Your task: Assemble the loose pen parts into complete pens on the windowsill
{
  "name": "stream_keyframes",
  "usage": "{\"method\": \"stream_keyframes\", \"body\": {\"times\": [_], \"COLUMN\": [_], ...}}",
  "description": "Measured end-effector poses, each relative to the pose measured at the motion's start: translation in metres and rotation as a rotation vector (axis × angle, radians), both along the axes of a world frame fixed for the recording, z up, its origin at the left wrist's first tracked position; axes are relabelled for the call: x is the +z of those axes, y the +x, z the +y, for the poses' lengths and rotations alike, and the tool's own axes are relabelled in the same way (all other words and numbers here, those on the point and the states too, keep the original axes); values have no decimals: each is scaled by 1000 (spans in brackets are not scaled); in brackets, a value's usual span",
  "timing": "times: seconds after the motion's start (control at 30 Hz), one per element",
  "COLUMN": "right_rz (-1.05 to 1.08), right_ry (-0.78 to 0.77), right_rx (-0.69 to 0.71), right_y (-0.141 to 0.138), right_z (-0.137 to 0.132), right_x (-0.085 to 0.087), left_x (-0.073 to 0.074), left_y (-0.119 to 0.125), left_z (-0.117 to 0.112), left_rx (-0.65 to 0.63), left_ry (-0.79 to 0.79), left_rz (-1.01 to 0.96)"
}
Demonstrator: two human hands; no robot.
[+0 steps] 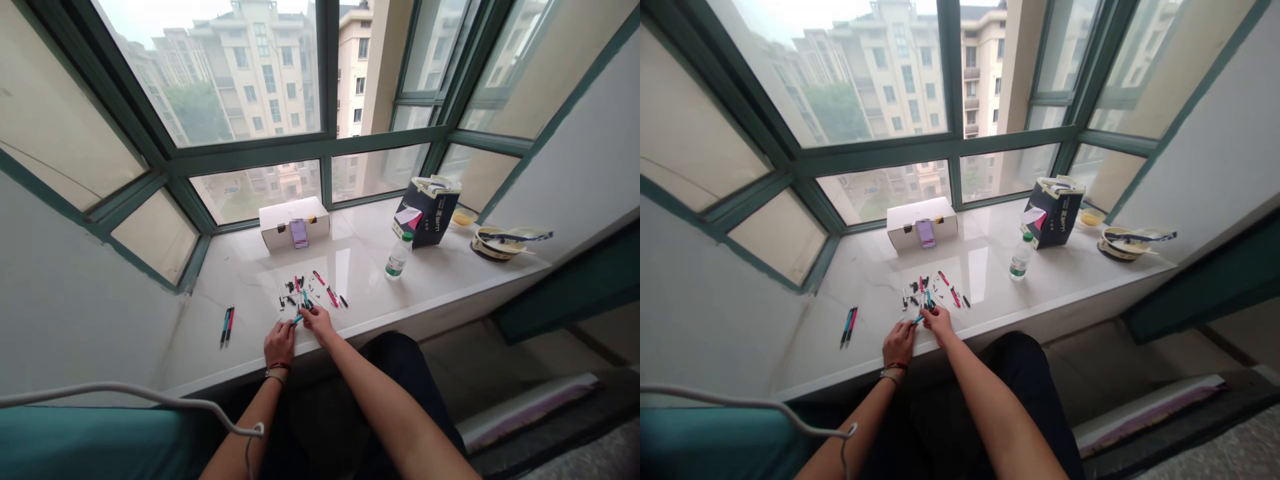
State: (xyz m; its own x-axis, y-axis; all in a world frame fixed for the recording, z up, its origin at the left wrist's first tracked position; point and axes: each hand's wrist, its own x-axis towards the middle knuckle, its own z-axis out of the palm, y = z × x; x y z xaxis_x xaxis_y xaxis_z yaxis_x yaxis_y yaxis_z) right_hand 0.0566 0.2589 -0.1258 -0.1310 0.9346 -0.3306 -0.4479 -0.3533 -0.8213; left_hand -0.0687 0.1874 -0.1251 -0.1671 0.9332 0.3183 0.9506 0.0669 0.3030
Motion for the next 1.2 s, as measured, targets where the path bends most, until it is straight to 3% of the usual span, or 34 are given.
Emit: {"method": "stream_keyframes", "body": {"times": [0.17,0.33,0.63,0.83,1.03,1.2], "right_rz": [-31,94,82,119,105,171], "right_ry": [27,13,-3,17,-16,8], "right_rx": [25,57,-1,75,63,134], "right_y": [1,8,1,6,7,11], "right_z": [-2,-6,-3,-4,-2,-2], "right_x": [5,12,1,7,1,3], "left_x": [-1,0,-2,-2,-5,-5], "left_y": [-1,0,-1,0,-1,-1], "left_z": [0,1,2,2,3,3], "left_rx": [-7,-1,13,24,26,26], "left_ry": [13,14,-4,5,20,35], "left_rz": [-23,-18,-1,3,-8,0]}}
